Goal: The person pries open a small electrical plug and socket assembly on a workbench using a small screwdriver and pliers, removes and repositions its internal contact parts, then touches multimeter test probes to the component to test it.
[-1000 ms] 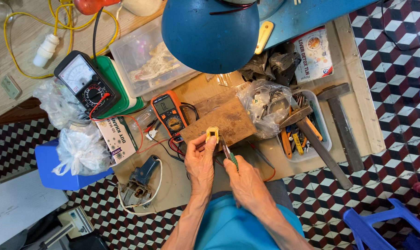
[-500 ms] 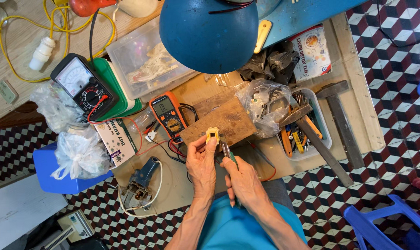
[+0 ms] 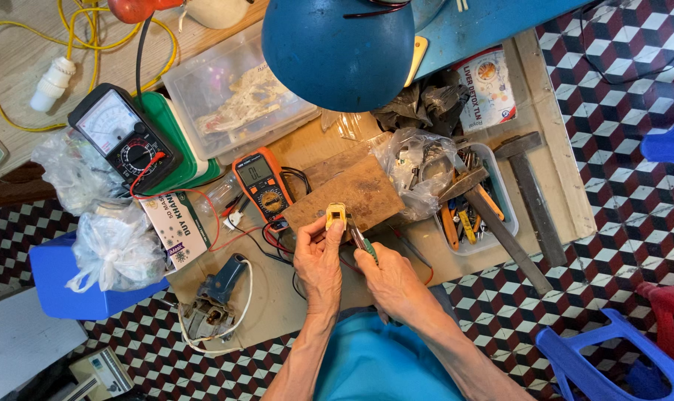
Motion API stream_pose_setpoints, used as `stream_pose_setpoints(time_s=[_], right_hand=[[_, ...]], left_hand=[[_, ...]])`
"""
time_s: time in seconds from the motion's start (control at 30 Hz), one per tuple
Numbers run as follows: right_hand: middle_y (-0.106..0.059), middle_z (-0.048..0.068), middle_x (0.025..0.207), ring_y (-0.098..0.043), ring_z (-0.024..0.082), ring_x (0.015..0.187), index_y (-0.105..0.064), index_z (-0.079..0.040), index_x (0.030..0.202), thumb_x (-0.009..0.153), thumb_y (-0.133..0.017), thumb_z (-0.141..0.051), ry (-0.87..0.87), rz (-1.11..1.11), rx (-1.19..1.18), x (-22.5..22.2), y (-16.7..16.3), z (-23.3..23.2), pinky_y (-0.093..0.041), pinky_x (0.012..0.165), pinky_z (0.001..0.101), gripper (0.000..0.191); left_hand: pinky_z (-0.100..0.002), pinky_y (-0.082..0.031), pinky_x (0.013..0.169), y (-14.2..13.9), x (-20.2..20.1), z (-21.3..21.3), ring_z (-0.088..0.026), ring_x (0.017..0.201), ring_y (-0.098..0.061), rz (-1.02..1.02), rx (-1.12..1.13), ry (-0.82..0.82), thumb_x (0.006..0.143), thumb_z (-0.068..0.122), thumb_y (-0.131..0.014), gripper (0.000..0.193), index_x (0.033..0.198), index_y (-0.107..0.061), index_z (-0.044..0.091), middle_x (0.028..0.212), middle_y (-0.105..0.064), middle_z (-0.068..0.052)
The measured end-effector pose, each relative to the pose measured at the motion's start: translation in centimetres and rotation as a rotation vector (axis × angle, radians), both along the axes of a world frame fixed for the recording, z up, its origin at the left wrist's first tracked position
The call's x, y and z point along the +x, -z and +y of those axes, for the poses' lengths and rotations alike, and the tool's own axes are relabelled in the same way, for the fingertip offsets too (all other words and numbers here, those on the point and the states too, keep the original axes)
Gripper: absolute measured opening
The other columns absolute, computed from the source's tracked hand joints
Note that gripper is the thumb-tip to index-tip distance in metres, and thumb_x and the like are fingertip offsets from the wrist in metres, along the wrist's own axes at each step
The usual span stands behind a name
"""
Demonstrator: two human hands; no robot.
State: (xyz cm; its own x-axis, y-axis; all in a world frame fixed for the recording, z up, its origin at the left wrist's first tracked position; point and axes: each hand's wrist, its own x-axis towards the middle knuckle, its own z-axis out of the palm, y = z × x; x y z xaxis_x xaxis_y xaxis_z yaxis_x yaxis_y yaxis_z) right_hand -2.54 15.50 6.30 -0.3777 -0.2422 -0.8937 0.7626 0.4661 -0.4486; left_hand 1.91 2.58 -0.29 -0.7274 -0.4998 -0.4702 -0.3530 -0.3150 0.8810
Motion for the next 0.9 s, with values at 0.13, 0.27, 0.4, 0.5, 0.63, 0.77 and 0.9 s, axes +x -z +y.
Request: stream_pose_setpoints(time_s=[0.13, 0.27, 0.4, 0.5, 0.63, 0.77, 0.9], right_hand=[[-0.063, 0.028, 0.065, -0.064, 0.047, 0.063, -0.055, 0.001, 0.096, 0.101, -0.052, -0.032, -0.088, 0.427, 0.059, 1.4, 1.0, -0.6, -0.048, 0.052, 0.0552, 0.034], [-0.065, 0.03, 0.071, -0.064, 0.051, 0.073, -0.054, -0.001, 0.099, 0.1, -0.056, -0.028, -0.081, 0.488, 0.146, 3.0, 2.9, -1.4, -0.048, 0.058, 0.0585, 0.027], [-0.067, 0.029, 0.076, -0.066, 0.049, 0.073, -0.051, -0.001, 0.101, 0.1, -0.058, -0.025, -0.132, 0.681, 0.222, 4.1, 4.8, -2.1, -0.05, 0.058, 0.0569, 0.025], [-0.067, 0.028, 0.081, -0.066, 0.049, 0.074, -0.05, -0.002, 0.101, 0.099, -0.059, -0.023, -0.135, 0.796, 0.263, 5.0, 5.7, -2.4, -0.051, 0.058, 0.0564, 0.023], [-0.068, 0.028, 0.084, -0.067, 0.048, 0.074, -0.052, -0.003, 0.102, 0.099, -0.06, -0.024, -0.117, 0.817, 0.319, 5.5, 6.4, -2.7, -0.052, 0.058, 0.0567, 0.022], [-0.069, 0.027, 0.083, -0.066, 0.048, 0.073, -0.053, -0.003, 0.101, 0.1, -0.057, -0.027, -0.078, 0.793, 0.234, 5.4, 6.6, -2.2, -0.05, 0.058, 0.0561, 0.025], [-0.062, 0.014, 0.071, -0.056, 0.028, 0.056, -0.06, -0.002, 0.105, 0.104, -0.055, -0.036, 0.188, 0.288, -0.143, 4.2, 5.8, -0.1, -0.045, 0.048, 0.0427, 0.034]], left_hand=[[-0.022, -0.057, 0.08, 0.2, -0.1, -0.2, -0.011, 0.092, -0.069, -0.002, -0.01, -0.003, 0.094, 0.016, -0.074, 0.033, 0.117, -0.063, -0.004, 0.106, -0.074, -0.012], [-0.023, -0.057, 0.079, 0.6, -0.3, -0.4, -0.01, 0.091, -0.068, 0.036, 0.025, -0.012, 0.095, 0.015, -0.075, 0.032, 0.116, -0.062, -0.005, 0.105, -0.073, -0.011], [-0.022, -0.056, 0.081, 0.9, -0.1, -0.7, -0.01, 0.091, -0.068, 0.015, 0.034, -0.003, 0.095, 0.015, -0.074, 0.032, 0.117, -0.063, -0.005, 0.104, -0.073, -0.011], [-0.023, -0.057, 0.08, 0.9, 0.0, -0.8, -0.01, 0.091, -0.069, 0.016, 0.051, 0.001, 0.094, 0.017, -0.074, 0.033, 0.116, -0.062, -0.004, 0.104, -0.073, -0.011], [-0.024, -0.059, 0.081, 0.5, -0.6, -0.7, -0.01, 0.093, -0.069, 0.047, 0.042, 0.015, 0.092, 0.02, -0.076, 0.04, 0.119, -0.058, -0.003, 0.106, -0.071, -0.011], [-0.024, -0.058, 0.079, -0.6, -1.2, -2.1, -0.01, 0.091, -0.068, -0.063, -0.185, 0.197, 0.086, 0.02, -0.079, 0.05, 0.127, -0.059, -0.002, 0.105, -0.07, -0.009], [-0.023, -0.058, 0.082, -0.9, -1.4, -2.8, -0.009, 0.093, -0.07, -0.068, -0.162, 0.251, 0.087, 0.021, -0.078, 0.05, 0.127, -0.063, -0.004, 0.107, -0.074, -0.007]])
